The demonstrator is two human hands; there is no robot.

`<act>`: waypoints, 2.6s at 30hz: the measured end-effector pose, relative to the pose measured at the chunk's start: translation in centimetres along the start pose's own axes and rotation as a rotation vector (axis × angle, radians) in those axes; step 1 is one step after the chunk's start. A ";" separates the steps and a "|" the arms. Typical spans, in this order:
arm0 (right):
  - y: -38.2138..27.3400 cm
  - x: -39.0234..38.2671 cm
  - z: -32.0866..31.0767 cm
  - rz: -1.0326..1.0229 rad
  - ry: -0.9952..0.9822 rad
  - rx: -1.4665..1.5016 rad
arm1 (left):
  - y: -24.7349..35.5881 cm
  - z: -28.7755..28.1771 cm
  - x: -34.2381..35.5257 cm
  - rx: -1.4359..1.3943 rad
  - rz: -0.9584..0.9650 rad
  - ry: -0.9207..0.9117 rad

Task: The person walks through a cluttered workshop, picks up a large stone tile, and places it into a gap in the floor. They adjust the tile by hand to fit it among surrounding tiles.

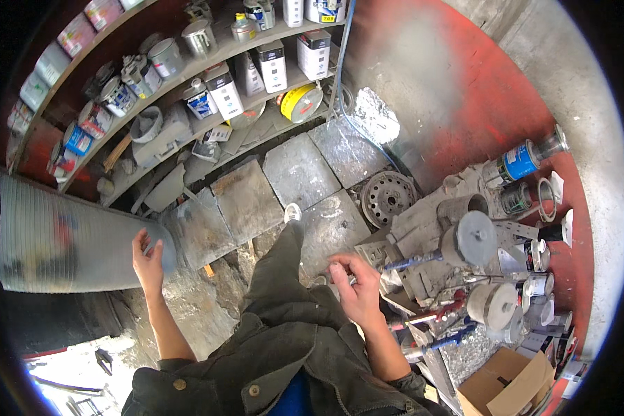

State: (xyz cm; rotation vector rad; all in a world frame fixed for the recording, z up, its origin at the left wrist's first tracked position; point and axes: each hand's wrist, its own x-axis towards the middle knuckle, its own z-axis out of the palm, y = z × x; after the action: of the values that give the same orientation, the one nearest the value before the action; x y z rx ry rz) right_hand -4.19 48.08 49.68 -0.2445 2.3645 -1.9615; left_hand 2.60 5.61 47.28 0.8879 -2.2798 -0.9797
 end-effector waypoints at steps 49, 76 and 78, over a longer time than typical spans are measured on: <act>7.1 14.1 1.8 0.349 0.121 0.112 | 6.1 19.0 14.7 0.053 0.087 -0.373; 43.7 28.6 19.1 1.201 0.417 0.601 | -10.8 50.6 22.8 0.337 -0.163 -1.310; 47.1 28.0 20.0 1.282 0.437 0.678 | -14.5 52.5 22.6 0.341 -0.212 -1.258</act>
State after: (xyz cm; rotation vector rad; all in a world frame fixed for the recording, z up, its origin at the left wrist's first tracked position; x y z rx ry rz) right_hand -32.80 32.55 1.31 1.4153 1.1183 -1.8833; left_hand -41.40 4.59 8.05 0.7166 -3.5247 -1.5534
